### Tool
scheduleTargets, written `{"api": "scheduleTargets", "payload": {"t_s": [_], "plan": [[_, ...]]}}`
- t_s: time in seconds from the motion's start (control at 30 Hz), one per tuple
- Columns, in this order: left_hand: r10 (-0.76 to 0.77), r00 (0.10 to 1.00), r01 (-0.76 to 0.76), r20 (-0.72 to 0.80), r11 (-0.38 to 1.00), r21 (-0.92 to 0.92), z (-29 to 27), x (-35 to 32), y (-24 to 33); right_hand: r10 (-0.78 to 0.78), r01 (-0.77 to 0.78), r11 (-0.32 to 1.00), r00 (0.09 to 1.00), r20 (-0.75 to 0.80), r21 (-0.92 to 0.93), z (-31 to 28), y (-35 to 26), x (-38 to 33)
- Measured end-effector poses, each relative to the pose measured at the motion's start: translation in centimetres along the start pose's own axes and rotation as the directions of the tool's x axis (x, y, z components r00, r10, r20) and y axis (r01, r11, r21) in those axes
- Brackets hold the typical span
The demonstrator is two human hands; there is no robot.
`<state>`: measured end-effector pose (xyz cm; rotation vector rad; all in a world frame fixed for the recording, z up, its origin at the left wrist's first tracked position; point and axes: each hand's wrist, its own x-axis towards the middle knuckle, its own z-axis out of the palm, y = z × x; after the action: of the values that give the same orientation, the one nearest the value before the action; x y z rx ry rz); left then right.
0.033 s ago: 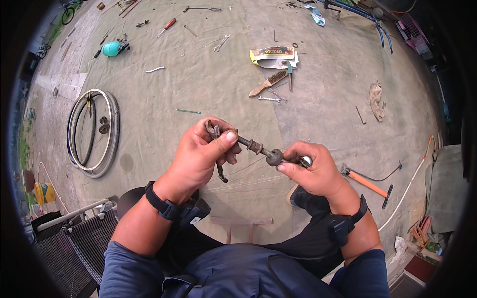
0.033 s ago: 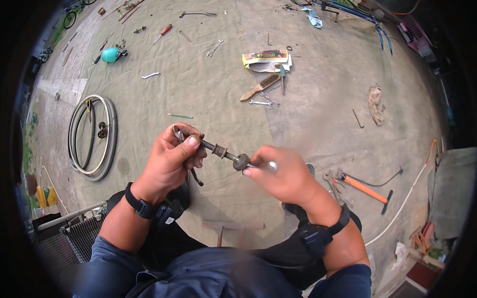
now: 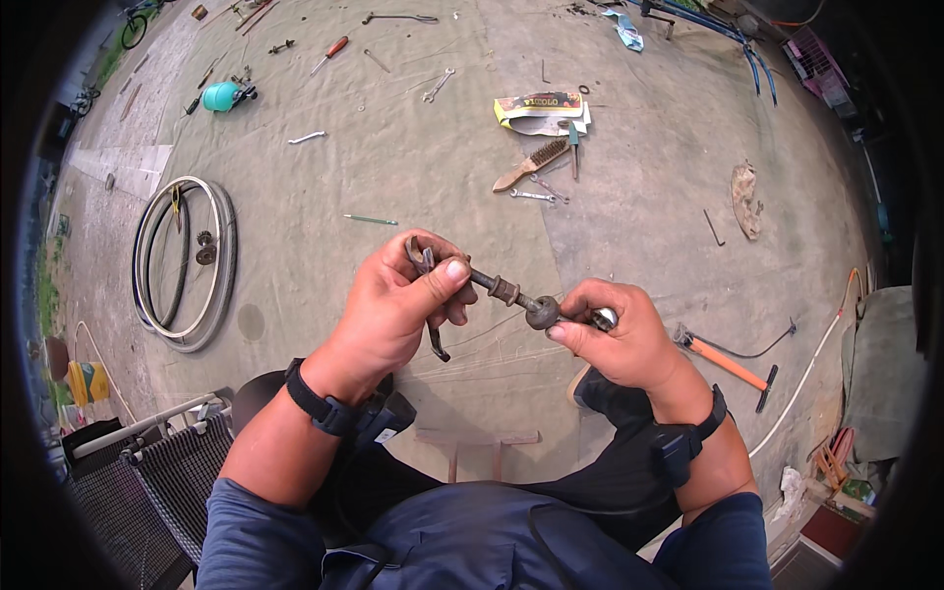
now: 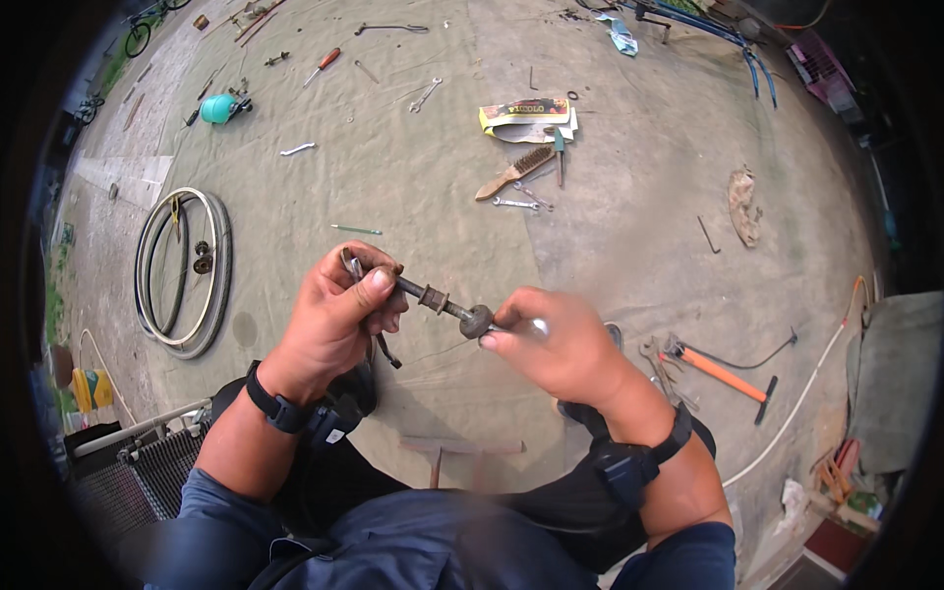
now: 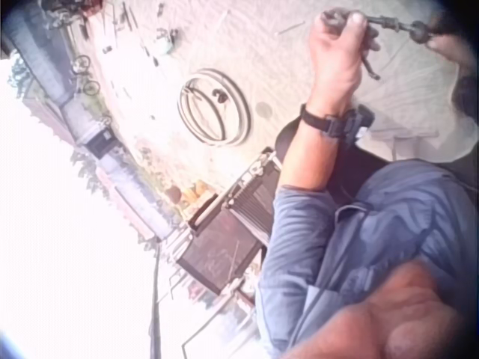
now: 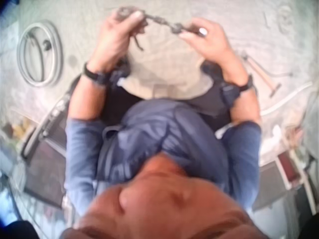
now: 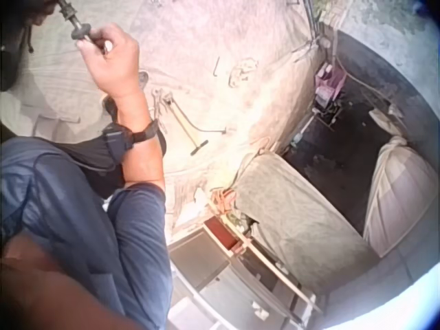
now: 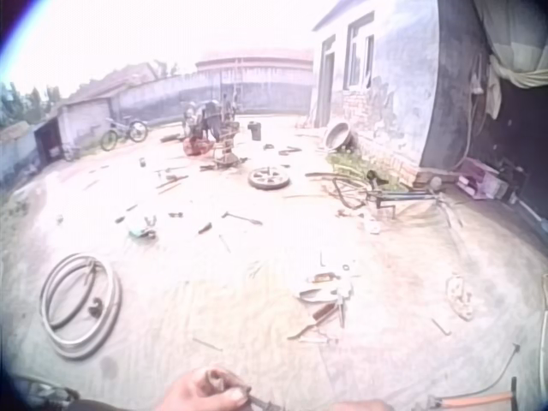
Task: The person assembles a mechanical component by threading a nut onto a threaded rod and tightening it with a wrench. They repeatedly adjust the nut and rod, using the wrench to secure the assembly.
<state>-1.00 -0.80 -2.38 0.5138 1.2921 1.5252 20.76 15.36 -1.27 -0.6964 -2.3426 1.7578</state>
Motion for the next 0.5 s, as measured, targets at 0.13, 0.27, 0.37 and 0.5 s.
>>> {"api": "scheduleTargets", "payload": {"t_s": [0.13,0.27,0.37,0.5], "plan": [[-0.102,0.995,0.102,-0.016,0.995,0.013,-0.5,0.4,-0.2,0.135,-0.136,0.99,0.99,0.038,0.045,0.1,-0.1,0.5],[-0.214,0.967,0.198,-0.141,0.973,-0.116,-1.7,1.8,-0.9,0.282,-0.281,0.959,0.959,-0.021,0.013,-0.2,0.2,1.3],[-0.216,0.942,0.175,-0.258,0.97,-0.17,-4.4,4.2,0.0,0.285,-0.274,0.957,0.949,-0.133,0.096,-0.9,1.3,1.4],[-0.376,0.85,0.412,-0.369,0.911,0.02,-6.0,8.0,-2.1,0.278,-0.204,0.943,0.919,-0.282,0.264,-1.9,0.2,1.7]]}}
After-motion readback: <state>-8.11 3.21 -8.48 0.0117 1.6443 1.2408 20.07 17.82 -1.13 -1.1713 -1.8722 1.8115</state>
